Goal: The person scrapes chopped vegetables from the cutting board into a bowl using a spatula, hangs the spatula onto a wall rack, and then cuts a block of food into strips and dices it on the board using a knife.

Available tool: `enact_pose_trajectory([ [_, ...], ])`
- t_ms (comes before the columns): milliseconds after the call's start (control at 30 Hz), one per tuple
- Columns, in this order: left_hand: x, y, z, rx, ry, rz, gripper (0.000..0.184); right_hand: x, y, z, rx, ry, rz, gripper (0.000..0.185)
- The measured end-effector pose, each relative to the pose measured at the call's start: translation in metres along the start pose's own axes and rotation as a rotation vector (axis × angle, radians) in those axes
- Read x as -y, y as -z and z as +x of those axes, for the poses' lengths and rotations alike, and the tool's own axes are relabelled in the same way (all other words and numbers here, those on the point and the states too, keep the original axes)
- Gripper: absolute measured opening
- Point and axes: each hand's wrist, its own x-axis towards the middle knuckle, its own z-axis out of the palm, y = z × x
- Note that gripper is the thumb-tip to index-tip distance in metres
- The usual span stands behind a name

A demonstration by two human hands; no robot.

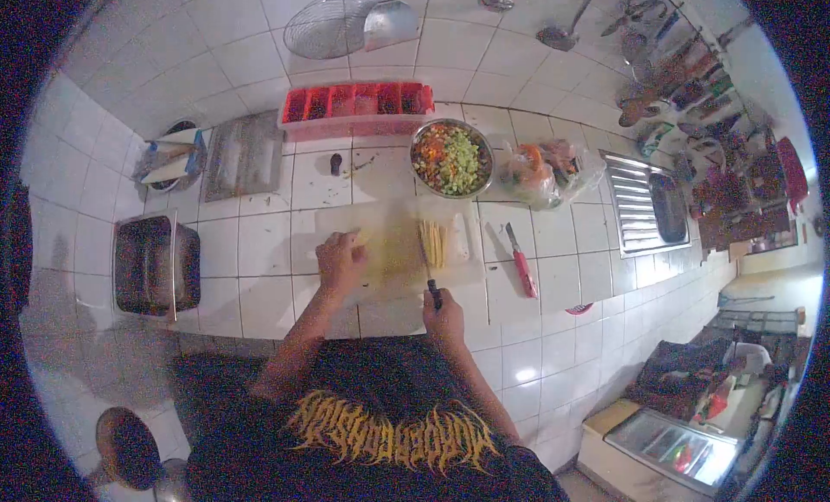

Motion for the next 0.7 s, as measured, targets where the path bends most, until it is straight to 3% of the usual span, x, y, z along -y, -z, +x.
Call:
enact_pose_trajectory([
  [100, -0.019, -0.004, -0.011, -0.049, -0.119, -0.060, 0.036, -0.002, -0.001, -0.002, -0.117, -0.038, -0.070, 0.031],
  [200, -0.033, -0.008, -0.022, -0.026, -0.165, -0.085, 0.039, -0.001, -0.002, -0.006, -0.065, -0.024, -0.037, 0.032],
  [267, -0.034, -0.008, -0.027, -0.023, -0.214, -0.053, 0.040, 0.006, 0.000, -0.006, 0.102, -0.028, -0.037, 0.034],
  [433, -0.026, -0.009, -0.030, 0.006, -0.332, -0.052, 0.039, 0.028, 0.001, -0.004, 0.106, 0.029, -0.089, 0.030],
  [533, -0.026, -0.013, -0.031, -0.041, -0.323, -0.028, 0.040, 0.030, 0.004, -0.001, 0.121, 0.036, -0.111, 0.029],
  [600, -0.034, -0.010, -0.029, 0.078, -0.108, -0.050, 0.043, 0.033, 0.006, 0.000, 0.115, 0.066, -0.095, 0.029],
  [633, -0.037, -0.005, -0.028, 0.078, -0.108, -0.047, 0.043, 0.039, 0.010, -0.002, 0.122, 0.049, -0.100, 0.029],
  [700, -0.041, 0.004, -0.027, 0.288, -0.084, -0.183, 0.044, 0.044, 0.011, -0.005, 0.129, 0.031, -0.105, 0.028],
])
